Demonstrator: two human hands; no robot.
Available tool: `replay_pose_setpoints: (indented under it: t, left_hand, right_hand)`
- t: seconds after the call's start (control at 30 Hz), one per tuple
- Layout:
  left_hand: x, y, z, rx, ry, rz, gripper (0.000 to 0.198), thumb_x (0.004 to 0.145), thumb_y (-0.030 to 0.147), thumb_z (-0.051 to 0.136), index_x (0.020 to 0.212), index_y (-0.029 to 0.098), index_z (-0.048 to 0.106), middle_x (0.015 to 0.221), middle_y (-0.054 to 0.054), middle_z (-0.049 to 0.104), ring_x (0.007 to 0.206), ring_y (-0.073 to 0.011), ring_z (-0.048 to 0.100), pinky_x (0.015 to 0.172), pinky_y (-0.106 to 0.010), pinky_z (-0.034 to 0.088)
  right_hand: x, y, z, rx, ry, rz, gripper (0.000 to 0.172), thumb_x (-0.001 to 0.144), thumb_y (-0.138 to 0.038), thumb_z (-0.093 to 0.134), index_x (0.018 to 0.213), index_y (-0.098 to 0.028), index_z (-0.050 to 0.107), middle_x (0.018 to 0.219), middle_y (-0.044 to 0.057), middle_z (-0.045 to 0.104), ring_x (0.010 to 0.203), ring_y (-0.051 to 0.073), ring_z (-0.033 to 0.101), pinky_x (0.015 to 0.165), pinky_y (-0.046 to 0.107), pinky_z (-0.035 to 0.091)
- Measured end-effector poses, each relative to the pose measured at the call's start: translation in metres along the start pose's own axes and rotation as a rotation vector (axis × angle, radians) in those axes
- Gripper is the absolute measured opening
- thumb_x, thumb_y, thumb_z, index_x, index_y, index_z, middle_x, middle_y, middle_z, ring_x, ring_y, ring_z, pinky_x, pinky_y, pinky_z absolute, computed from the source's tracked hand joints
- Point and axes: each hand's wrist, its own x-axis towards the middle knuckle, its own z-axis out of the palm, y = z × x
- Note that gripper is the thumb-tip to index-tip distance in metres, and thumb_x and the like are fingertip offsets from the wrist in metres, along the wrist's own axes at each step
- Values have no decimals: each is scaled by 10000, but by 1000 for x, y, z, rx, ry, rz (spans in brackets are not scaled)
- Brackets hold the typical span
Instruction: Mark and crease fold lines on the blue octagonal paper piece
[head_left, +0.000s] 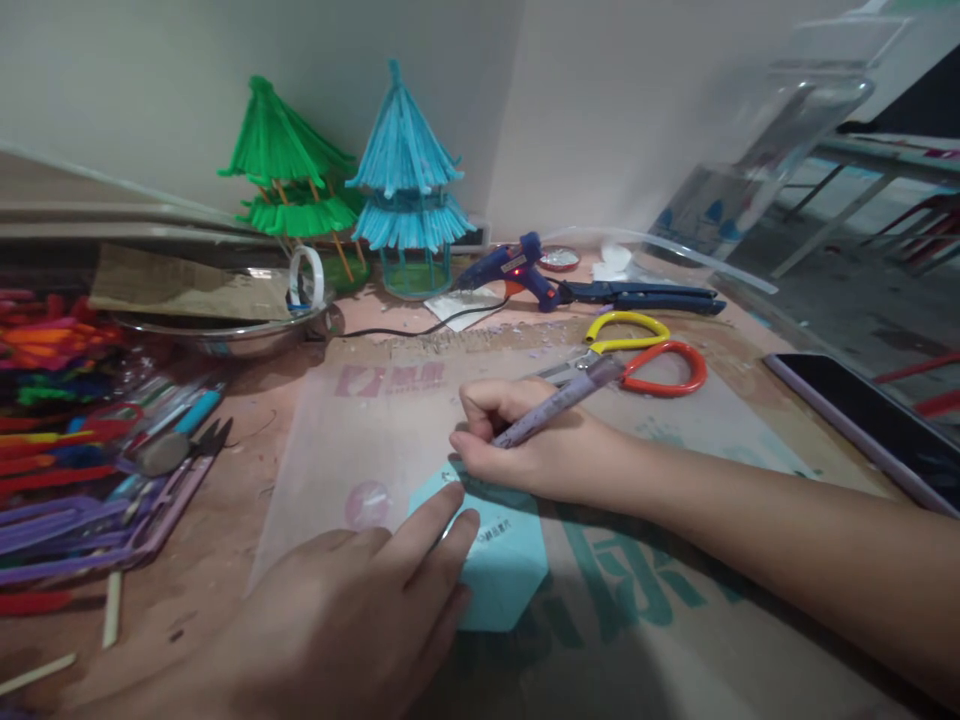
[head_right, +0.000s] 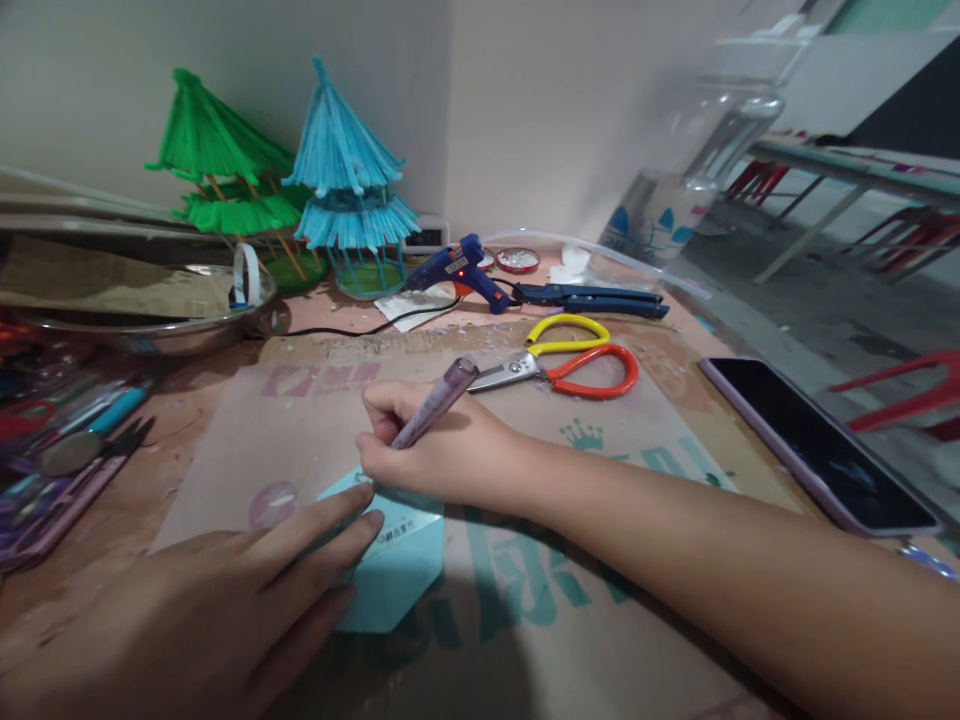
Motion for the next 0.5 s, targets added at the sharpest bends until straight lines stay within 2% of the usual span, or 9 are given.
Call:
replay_pose_setpoints:
  t: [0.13, 0.23, 0.3, 0.5]
  left_hand:
    - [5, 0, -7, 110, 66, 223, 405, 867, 102, 500, 965, 316, 829, 1293, 5, 773, 995, -248, 754, 713, -332, 586]
    - [10, 1, -11, 165, 73, 242, 480, 896, 68, 423, 954, 320, 828, 1295, 30, 774, 911, -213, 762, 650, -315, 571]
    - [10, 1, -12, 169, 84, 226, 498, 915, 64, 396, 958, 314, 825, 1274, 31, 783, 891, -204, 759, 660, -317, 577]
    - [-1, -2, -8, 117, 87, 226, 434, 884, 77, 438, 970, 285, 809, 1235, -2, 798, 936, -225, 763, 645, -299, 579]
  right_hand:
    - [-3, 0, -3, -48, 1, 3, 360, 813, -100, 593, 609, -242, 333, 548, -106, 354, 517, 79, 332, 499, 243, 256]
    - [-7, -1, -5, -143, 6, -13, 372, 802, -79, 579, 605, -241, 308, 544, -100, 332, 520, 86, 334, 514, 251, 249]
    - [-10, -4, -7, -210, -6, -30, 382, 797, -74, 582, 606, -241, 296, 541, -97, 327, 508, 88, 328, 510, 257, 237]
    - [-14, -7, -10, -302, -19, -57, 395, 792, -53, 582, 613, -240, 284, 541, -93, 332, 499, 94, 338, 512, 261, 237]
